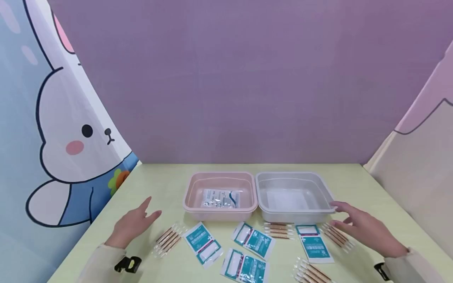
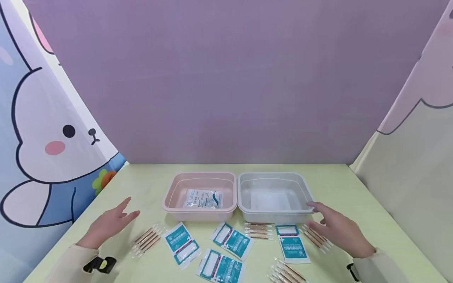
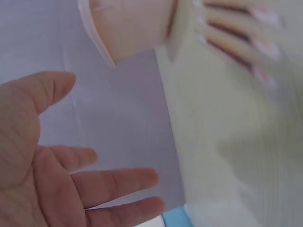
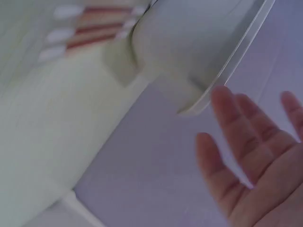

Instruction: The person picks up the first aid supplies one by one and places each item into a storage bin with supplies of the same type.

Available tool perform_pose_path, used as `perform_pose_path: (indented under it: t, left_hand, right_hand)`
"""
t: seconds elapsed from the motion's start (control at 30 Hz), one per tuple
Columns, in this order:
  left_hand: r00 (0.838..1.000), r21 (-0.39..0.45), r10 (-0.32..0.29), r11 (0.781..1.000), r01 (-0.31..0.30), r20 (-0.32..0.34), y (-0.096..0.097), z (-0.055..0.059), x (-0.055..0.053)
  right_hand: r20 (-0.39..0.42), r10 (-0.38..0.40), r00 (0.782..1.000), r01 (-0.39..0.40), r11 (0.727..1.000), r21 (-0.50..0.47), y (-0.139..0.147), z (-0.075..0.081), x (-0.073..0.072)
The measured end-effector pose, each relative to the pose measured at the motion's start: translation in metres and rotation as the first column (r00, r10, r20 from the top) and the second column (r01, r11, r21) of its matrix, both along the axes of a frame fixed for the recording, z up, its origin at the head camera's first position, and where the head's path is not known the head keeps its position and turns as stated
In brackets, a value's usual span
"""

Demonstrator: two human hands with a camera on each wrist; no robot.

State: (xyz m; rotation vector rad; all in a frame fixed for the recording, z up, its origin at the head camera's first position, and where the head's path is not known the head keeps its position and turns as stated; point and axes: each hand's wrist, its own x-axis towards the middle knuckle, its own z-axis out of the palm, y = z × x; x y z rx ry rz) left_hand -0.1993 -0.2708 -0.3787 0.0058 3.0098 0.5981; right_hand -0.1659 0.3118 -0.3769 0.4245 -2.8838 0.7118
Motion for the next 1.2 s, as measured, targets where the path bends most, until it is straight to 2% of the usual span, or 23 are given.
perform_pose_path:
  t: [0.07,0.13,0.27,0.37,0.53,0.63,0.77,0.87,0.97,1.07,1.13,1.2]
  left_hand:
    - [1.0,0.136,0.004,0.991,-0.008,0.027,0.003,-0.001,-0.001]
    - [0.997,0.276,0.014,0.961,-0.036,0.08,0.007,-0.003,-0.002]
    - [0.979,0.507,0.022,0.853,-0.124,0.202,0.016,-0.008,-0.006]
    - [0.969,0.591,0.022,0.789,-0.166,0.244,0.021,-0.01,-0.009]
    - [0.964,0.679,0.028,0.704,-0.208,0.266,0.025,-0.012,-0.011]
    - [0.961,0.741,0.045,0.627,-0.24,0.273,0.029,-0.014,-0.012]
    - [0.959,0.812,0.065,0.519,-0.267,0.274,0.041,-0.017,-0.014]
    - [0.958,0.848,0.078,0.45,-0.281,0.276,0.051,-0.02,-0.015]
    - [0.955,0.865,0.088,0.405,-0.296,0.285,0.059,-0.021,-0.016]
    - [0.948,0.865,0.101,0.388,-0.318,0.302,0.063,-0.022,-0.018]
    - [0.949,0.874,0.098,0.369,-0.315,0.301,0.065,-0.023,-0.021]
    - [0.949,0.879,0.101,0.359,-0.315,0.299,0.069,-0.022,-0.024]
  right_hand:
    - [0.058,0.006,0.998,-0.006,1.0,-0.006,-0.004,-0.001,-0.001]
    - [0.143,0.016,0.99,-0.01,0.999,-0.043,-0.007,-0.003,-0.002]
    - [0.317,0.026,0.948,0.02,0.99,-0.14,-0.008,-0.007,-0.002]
    - [0.377,0.027,0.926,0.047,0.981,-0.187,-0.007,-0.012,-0.001]
    - [0.427,0.029,0.904,0.067,0.976,-0.209,-0.005,-0.021,0.001]
    - [0.425,0.032,0.904,0.061,0.977,-0.204,-0.007,-0.026,0.001]
    - [0.423,-0.013,0.906,0.097,0.979,-0.178,-0.011,-0.032,0.001]
    - [0.423,-0.045,0.905,0.116,0.983,-0.145,-0.014,-0.036,0.002]
    - [0.415,-0.053,0.908,0.112,0.986,-0.121,-0.016,-0.039,0.003]
    - [0.405,-0.041,0.913,0.098,0.988,-0.12,-0.018,-0.042,0.003]
    - [0.401,-0.033,0.916,0.088,0.989,-0.121,-0.018,-0.044,0.003]
    - [0.4,-0.027,0.916,0.083,0.989,-0.124,-0.017,-0.045,0.002]
